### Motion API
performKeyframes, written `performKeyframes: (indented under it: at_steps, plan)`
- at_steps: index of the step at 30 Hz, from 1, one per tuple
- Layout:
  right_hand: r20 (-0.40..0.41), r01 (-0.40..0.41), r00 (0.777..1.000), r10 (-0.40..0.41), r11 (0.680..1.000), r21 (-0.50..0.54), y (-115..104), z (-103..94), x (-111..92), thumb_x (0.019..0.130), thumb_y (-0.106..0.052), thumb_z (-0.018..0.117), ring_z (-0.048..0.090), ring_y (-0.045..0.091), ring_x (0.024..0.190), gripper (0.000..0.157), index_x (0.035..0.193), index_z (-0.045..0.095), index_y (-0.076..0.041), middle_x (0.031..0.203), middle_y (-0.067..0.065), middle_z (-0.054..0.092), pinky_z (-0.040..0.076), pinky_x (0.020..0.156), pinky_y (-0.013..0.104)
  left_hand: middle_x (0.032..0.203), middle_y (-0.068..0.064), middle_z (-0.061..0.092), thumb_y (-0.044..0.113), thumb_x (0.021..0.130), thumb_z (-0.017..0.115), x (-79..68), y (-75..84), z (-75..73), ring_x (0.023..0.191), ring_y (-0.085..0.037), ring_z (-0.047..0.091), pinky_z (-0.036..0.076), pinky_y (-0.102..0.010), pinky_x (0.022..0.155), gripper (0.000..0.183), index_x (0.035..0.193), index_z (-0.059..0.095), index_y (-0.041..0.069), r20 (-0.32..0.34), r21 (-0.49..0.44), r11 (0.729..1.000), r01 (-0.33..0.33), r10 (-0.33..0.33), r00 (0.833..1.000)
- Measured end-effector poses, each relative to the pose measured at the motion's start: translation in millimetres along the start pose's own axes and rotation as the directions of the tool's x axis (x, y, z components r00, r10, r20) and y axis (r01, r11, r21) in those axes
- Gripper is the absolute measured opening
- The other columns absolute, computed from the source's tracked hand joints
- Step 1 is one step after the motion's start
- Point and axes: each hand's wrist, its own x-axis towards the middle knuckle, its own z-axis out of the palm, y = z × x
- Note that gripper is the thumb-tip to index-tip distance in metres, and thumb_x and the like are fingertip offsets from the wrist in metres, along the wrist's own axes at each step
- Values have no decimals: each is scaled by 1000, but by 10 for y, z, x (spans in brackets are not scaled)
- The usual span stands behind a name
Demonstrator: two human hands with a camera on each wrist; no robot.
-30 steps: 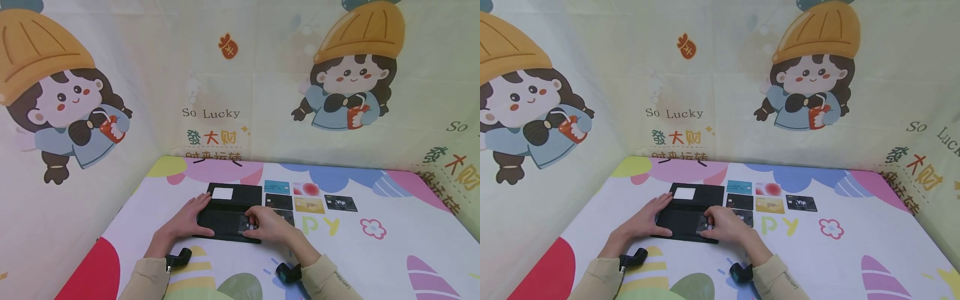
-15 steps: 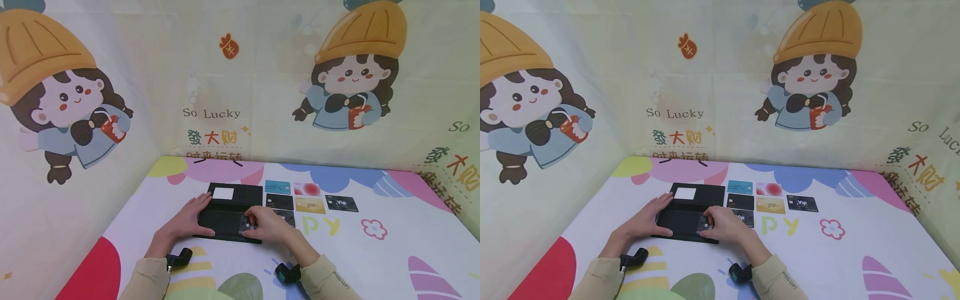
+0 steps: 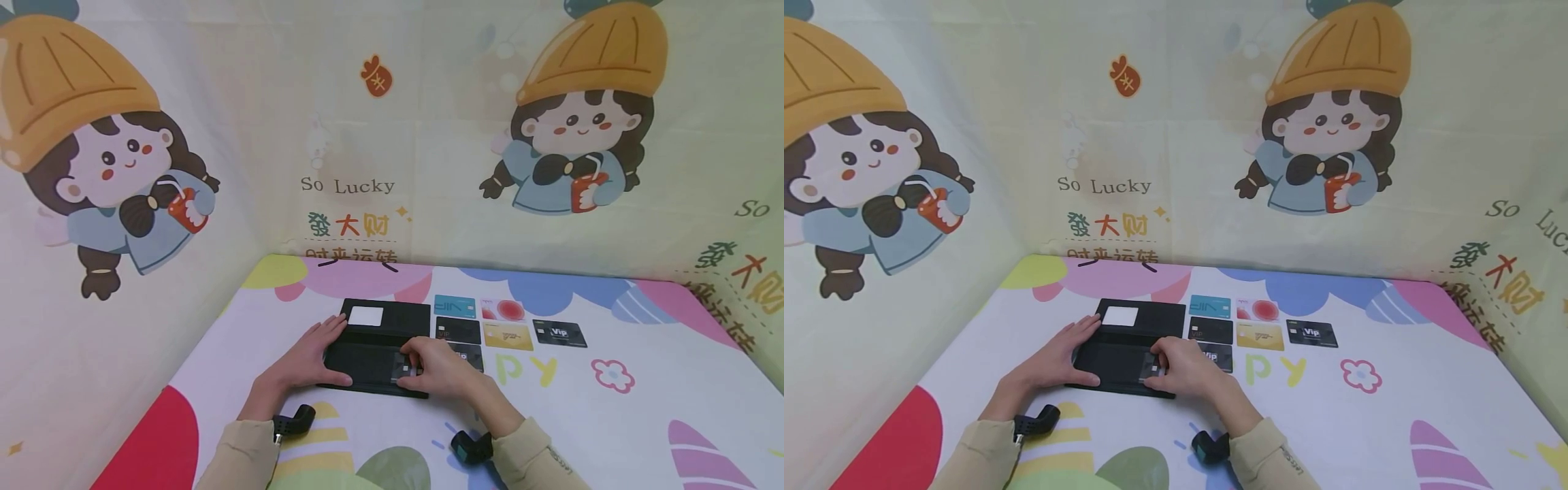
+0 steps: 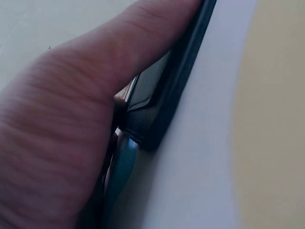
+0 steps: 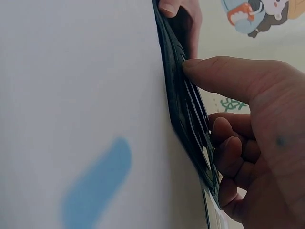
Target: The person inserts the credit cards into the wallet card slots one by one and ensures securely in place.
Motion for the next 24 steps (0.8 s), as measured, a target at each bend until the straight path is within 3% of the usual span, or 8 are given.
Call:
performKeyframes:
  at_steps: [13, 24]
  plan:
    - [-7, 2, 1000, -2, 999, 32, 69, -77, -66, 85, -30, 83, 54, 13, 85, 48, 124, 64, -8, 94, -6, 57, 54, 74, 26, 166, -8, 21, 66, 68, 82, 8, 2, 6, 153, -29, 13, 8, -50, 123, 120, 159, 30, 6, 4, 5, 1000, 6, -6, 1000]
    - [-44, -50, 998, 53, 997, 59, 162, -192, -156, 84, -33, 84, 53, 13, 91, 54, 127, 64, -9, 100, -5, 58, 54, 79, 31, 166, -9, 22, 65, 69, 82, 8, -9, 12, 153, -29, 14, 8, -51, 123, 120, 158, 30, 4, 3, 4, 1000, -3, 3, 1000]
